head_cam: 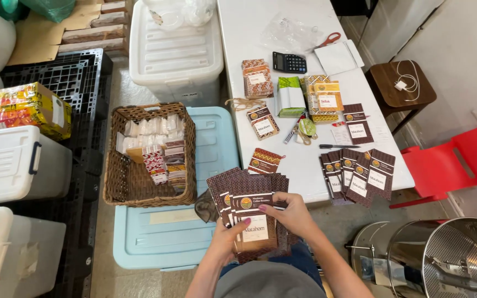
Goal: The person picks up several bags of coffee from a table and places them together with others on the same surface, then writes on a piece of paper.
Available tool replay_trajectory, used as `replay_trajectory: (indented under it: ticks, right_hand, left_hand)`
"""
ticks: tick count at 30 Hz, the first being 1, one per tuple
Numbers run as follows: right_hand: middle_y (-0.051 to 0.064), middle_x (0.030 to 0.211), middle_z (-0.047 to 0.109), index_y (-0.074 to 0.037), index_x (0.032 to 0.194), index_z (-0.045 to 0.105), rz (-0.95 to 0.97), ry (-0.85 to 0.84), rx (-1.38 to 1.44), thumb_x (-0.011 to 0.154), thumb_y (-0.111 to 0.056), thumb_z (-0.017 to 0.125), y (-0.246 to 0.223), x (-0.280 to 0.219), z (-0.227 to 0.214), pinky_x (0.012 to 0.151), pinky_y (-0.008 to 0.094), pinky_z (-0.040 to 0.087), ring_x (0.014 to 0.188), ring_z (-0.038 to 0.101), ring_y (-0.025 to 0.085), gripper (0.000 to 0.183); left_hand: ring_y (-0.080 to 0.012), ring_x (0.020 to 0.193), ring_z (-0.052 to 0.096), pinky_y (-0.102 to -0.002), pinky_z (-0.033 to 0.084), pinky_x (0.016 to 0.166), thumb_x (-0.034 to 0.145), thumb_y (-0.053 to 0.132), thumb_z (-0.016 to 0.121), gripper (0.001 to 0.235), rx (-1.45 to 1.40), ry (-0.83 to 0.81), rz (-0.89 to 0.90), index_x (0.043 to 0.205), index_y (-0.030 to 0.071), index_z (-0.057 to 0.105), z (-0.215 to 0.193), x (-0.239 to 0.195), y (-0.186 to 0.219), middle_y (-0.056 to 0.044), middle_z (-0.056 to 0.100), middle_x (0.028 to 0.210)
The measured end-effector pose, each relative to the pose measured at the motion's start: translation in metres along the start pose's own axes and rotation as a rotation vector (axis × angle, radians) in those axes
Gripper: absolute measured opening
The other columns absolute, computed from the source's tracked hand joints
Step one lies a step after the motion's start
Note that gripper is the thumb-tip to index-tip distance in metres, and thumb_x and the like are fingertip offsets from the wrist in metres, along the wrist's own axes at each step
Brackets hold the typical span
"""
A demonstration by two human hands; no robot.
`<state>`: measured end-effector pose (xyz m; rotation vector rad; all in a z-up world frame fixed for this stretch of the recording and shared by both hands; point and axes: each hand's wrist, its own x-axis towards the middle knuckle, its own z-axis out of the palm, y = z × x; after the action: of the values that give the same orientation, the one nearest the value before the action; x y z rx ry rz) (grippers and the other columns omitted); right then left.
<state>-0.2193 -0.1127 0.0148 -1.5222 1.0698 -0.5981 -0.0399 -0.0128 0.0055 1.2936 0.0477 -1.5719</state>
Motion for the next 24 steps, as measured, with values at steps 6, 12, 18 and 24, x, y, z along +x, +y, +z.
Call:
replay_trajectory:
  ticks: [6,12,18,24]
  right_hand:
    - [0.004,0.082,0.073,-0.009,0.078,0.066,0.095,-0.092,0.039,0.096,-0.026,0.070,0.018,0.003,-0.013,0.066,0.031,0.056,0.081,0.068,0.014,0.025]
    - [0.015,0.117,0.079,-0.005,0.119,0.071,0.272,0.021,0.081,0.092,-0.017,0.067,-0.005,-0.001,-0.048,0.072,0.041,0.071,0.099,0.078,0.029,0.030]
    - [0.014,0.129,0.062,-0.023,0.163,0.012,0.000,-0.182,0.217,0.089,0.002,0.068,-0.036,-0.026,-0.031,0.096,0.037,0.063,0.108,0.066,0.023,0.097]
    - [0.013,0.167,0.026,-0.012,0.161,0.015,-0.115,0.127,0.325,0.086,-0.002,0.064,-0.034,-0.061,0.016,0.118,0.039,0.039,0.148,0.038,0.024,0.090]
  left_hand:
    - [-0.0376,0.111,0.071,-0.057,0.057,0.095,0.079,0.003,0.078,0.052,0.024,-0.001,0.117,0.128,0.002,0.060,-0.001,0.011,-0.005,-0.023,0.075,0.122]
    - [-0.0409,0.106,0.069,-0.058,0.058,0.090,0.089,-0.005,0.064,0.052,-0.054,0.181,-0.004,0.138,0.005,0.051,-0.015,0.007,0.021,-0.026,0.071,0.113]
    - [-0.0365,0.108,0.068,-0.053,0.056,0.094,0.093,0.003,0.063,0.041,-0.254,0.377,0.391,0.134,0.003,0.056,0.012,0.026,0.005,-0.021,0.070,0.127]
    - [-0.0268,0.122,0.066,-0.040,0.051,0.104,0.092,0.017,0.061,0.046,0.193,0.284,0.385,0.137,0.007,0.062,0.052,0.005,-0.024,-0.011,0.070,0.133]
